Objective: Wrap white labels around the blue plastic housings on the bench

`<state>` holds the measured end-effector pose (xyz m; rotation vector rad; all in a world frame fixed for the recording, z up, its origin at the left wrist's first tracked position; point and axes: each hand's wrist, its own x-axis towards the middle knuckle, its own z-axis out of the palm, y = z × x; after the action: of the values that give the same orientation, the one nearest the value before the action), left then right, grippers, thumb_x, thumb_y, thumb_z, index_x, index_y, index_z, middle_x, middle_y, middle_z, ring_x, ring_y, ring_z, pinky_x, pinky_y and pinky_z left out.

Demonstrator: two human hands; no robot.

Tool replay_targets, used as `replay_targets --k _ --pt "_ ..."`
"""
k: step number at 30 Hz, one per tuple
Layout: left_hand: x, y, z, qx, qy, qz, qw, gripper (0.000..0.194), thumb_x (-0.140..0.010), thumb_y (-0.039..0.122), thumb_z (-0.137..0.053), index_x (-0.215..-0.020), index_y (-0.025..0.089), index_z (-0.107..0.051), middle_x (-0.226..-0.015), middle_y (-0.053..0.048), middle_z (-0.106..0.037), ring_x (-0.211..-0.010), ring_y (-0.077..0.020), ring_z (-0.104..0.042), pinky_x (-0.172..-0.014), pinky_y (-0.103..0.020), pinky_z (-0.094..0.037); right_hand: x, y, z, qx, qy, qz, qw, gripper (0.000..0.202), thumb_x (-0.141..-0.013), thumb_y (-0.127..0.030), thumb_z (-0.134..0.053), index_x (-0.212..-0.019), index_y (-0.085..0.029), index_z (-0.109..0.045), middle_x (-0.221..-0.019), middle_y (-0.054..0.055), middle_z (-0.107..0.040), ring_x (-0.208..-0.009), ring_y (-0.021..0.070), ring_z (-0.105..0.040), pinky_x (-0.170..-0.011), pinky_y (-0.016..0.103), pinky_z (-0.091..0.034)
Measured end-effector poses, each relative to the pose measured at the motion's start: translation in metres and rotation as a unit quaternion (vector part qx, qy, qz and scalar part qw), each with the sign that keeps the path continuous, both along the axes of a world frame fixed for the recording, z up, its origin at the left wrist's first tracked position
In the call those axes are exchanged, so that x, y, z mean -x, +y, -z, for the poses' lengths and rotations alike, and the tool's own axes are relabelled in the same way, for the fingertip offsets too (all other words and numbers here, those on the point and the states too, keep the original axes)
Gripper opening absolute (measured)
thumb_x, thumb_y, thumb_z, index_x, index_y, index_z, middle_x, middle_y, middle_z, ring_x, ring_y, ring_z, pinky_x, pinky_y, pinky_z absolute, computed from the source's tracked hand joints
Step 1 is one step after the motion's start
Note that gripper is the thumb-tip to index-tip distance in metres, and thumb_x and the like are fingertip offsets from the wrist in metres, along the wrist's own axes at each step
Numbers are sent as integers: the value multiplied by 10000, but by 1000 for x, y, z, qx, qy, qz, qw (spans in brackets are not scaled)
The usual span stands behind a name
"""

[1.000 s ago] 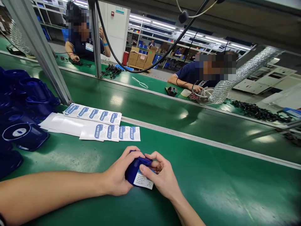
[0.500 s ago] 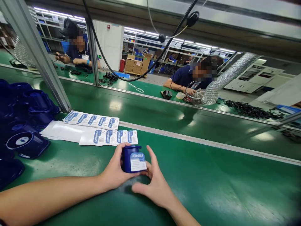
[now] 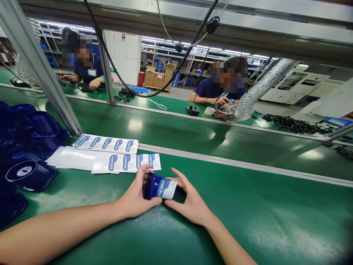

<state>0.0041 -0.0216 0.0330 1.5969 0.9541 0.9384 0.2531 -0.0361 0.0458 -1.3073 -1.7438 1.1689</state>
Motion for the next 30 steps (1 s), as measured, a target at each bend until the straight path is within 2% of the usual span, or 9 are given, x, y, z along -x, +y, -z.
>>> replay_targets --k 3,5,9,14,18,21,26,30 --pt "5 5 -7 -83 95 34 991 779 -817 212 -840 -1463 273 -409 -1425 -135 -528 -1297 -339 -577 -1142 -570 -489 0 2 0 -6 -36 -17 999 831 -818 -347 -909 -1568 -291 -555 -1449 105 -691 -1281 331 -672 -1132 526 -523" --pt "9 10 -11 -140 119 67 981 702 -820 208 -817 -1417 251 -451 -1404 -135 -541 -1277 -337 -578 -1118 -544 -511 5 2 0 -28 -45 -15 998 744 -804 -379 -930 -1483 -283 -643 -1401 96 -710 -1264 333 -681 -1105 508 -541" --pt "17 21 -17 -206 130 127 962 649 -818 180 -764 -1393 240 -470 -1336 -124 -584 -1221 -310 -602 -1077 -490 -538 14 1 7 -81 -46 2 996 689 -805 -366 -926 -1440 -280 -674 -1332 91 -741 -1227 325 -706 -1090 500 -555" --pt "18 26 -21 -261 153 111 947 517 -851 243 -763 -1311 218 -528 -1245 -137 -649 -1136 -313 -636 -1004 -487 -555 16 5 17 -137 -49 8 989 667 -829 -420 -905 -1443 -300 -673 -1365 85 -762 -1240 341 -730 -1090 512 -582" --pt "17 29 -24 -220 147 87 960 503 -794 330 -838 -1218 199 -603 -1158 -115 -706 -1053 -306 -687 -955 -476 -566 18 6 15 -151 -63 12 987 633 -827 -461 -904 -1400 -261 -723 -1337 94 -800 -1220 365 -761 -1073 508 -613" --pt "16 30 -29 -172 139 74 972 495 -740 370 -879 -1150 188 -670 -1116 -102 -736 -1014 -301 -709 -918 -458 -570 19 5 13 -124 -35 16 992 628 -818 -462 -902 -1385 -244 -745 -1336 93 -806 -1220 371 -770 -1074 512 -625" --pt "14 31 -39 -65 155 53 984 517 -617 343 -952 -1076 190 -770 -1106 -80 -784 -1025 -312 -732 -900 -436 -576 20 4 12 -70 -3 24 997 687 -761 -467 -936 -1384 -238 -758 -1335 87 -807 -1235 390 -765 -1116 570 -602" --pt "12 32 -45 -37 171 45 983 505 -580 355 -975 -1030 195 -811 -1080 -66 -814 -1038 -326 -744 -927 -446 -571 18 5 11 -61 6 19 998 702 -749 -450 -948 -1390 -232 -761 -1347 89 -800 -1244 395 -761 -1140 575 -588"
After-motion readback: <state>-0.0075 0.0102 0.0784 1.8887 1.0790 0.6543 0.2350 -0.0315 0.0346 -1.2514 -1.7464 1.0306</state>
